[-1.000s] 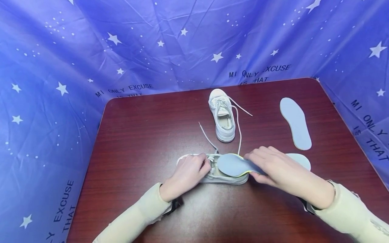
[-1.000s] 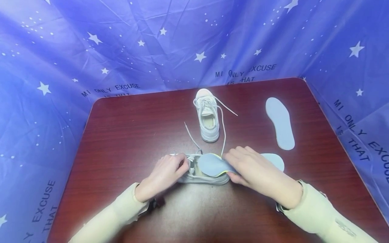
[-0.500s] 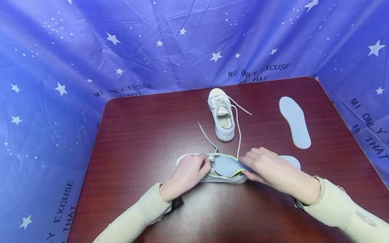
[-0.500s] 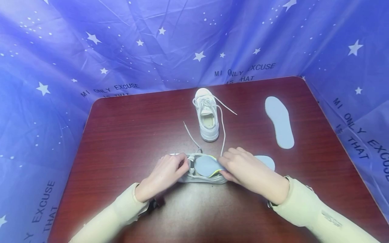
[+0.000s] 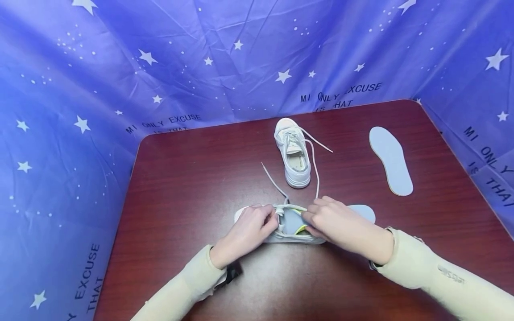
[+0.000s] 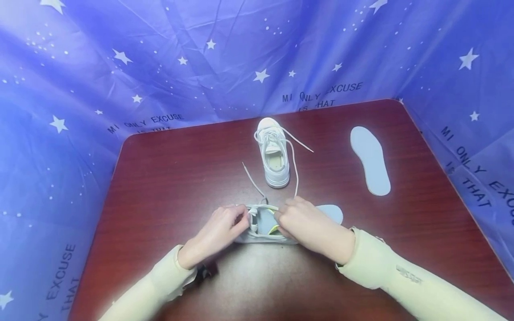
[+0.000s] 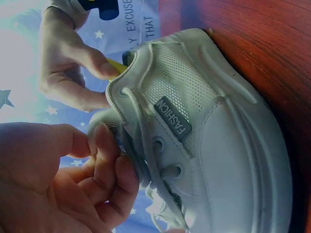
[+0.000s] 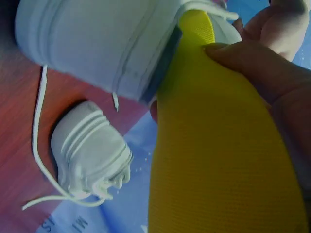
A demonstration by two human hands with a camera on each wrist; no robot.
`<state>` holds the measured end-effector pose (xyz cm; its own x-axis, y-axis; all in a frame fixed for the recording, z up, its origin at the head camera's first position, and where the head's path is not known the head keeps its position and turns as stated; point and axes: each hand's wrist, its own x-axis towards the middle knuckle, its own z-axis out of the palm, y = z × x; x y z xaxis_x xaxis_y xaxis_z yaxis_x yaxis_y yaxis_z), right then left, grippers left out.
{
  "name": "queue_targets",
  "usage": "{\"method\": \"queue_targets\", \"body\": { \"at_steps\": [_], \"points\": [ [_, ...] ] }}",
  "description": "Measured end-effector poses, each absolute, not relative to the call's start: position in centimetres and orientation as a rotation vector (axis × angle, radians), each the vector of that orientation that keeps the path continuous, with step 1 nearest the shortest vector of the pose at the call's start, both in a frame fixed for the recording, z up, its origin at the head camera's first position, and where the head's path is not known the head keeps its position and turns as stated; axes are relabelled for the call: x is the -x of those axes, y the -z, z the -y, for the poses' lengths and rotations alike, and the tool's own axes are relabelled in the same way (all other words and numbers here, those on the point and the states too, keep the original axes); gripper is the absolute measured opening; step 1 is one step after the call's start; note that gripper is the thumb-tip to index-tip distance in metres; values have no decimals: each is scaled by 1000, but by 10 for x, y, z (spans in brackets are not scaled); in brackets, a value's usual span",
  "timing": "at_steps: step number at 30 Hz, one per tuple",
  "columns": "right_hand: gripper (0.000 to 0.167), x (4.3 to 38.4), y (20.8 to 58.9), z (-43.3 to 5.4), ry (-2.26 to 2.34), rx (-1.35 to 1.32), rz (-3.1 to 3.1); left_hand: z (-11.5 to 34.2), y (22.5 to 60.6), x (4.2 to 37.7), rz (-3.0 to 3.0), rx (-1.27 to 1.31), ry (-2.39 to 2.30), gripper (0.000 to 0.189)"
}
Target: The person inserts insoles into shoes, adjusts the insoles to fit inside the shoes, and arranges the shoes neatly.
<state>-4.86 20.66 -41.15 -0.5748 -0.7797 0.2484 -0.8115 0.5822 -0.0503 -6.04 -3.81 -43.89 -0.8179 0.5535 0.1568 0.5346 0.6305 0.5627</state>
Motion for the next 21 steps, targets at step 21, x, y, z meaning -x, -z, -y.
{"method": "queue_targets", "body": {
  "at_steps": [21],
  "points": [
    [61, 37, 411, -239, -25, -1109, 2786, 38, 440, 62, -2798, -946, -978, 18]
  ]
}}
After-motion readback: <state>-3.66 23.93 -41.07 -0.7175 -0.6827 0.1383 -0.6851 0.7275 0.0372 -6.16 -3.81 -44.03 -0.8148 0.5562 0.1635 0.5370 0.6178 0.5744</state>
